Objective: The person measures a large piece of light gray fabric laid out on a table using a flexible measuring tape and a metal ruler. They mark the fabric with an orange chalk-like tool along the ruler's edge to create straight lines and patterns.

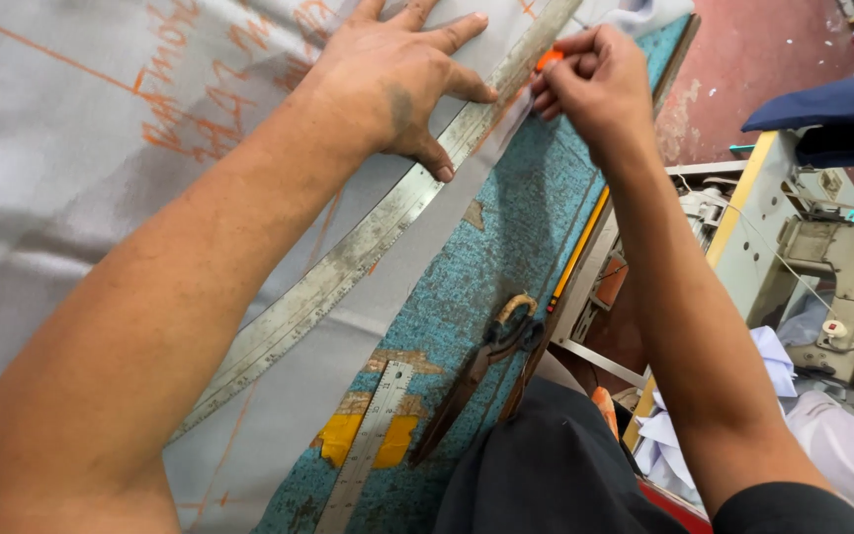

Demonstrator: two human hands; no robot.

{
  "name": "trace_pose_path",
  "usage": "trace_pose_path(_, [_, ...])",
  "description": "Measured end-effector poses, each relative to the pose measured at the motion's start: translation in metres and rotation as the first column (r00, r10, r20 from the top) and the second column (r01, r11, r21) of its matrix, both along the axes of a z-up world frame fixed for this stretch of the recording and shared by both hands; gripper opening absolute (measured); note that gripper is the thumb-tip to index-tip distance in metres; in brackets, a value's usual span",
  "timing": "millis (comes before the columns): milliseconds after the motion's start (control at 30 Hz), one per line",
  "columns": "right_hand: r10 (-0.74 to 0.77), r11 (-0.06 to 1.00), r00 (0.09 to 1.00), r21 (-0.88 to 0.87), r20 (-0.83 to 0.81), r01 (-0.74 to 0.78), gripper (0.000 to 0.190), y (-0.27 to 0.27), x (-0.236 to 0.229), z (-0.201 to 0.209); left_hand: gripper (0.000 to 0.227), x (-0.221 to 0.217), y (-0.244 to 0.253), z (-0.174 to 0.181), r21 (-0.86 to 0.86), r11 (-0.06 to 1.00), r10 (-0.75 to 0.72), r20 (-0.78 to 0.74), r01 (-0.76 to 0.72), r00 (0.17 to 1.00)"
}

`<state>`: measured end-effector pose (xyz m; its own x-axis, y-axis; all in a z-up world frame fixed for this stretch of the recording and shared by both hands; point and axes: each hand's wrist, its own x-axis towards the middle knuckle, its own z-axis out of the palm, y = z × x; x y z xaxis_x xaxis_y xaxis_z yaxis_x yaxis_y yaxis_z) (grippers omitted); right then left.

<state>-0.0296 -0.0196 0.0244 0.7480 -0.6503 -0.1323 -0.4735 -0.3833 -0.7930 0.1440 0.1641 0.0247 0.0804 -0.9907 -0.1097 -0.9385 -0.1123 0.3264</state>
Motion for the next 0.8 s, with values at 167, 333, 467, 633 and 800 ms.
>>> trace_pose_path(167, [0.028,0.962,0.999,0.272,0.028,-0.035,0.011,0.103,-0.023,0.010,0.094,0.000,-0.002,0.001,0.024,1.000,0.005,-0.021,-0.004,1.000])
trace_pose_path(333, [0.086,0.920,0.992,0.375,0.087,-0.113,0.013,0.129,-0.042,0.012,0.088,-0.015,0.018,-0.014,-0.253,0.966,0.090,0.167,-0.046,0.982])
trace_pose_path(467, [0.094,0.901,0.988,0.412,0.124,-0.137,0.022,0.102,-0.068,0.036,0.055,-0.073,0.060,0.012,-0.493,0.820,0.472,0.299,-0.289,0.829])
trace_pose_path(633, [0.171,0.713,0.937,0.619,0.304,-0.331,0.028,0.096,-0.111,0.003,0.052,-0.111,0.058,-0.020,-0.271,0.778,0.611,0.115,-0.567,0.783])
trace_pose_path(800, [0.497,0.592,0.801,0.544,0.335,-0.595,0.038,0.133,-0.109,0.017,0.031,-0.115,0.063,0.059,-0.203,0.718,0.658,-0.116,-0.666,0.744])
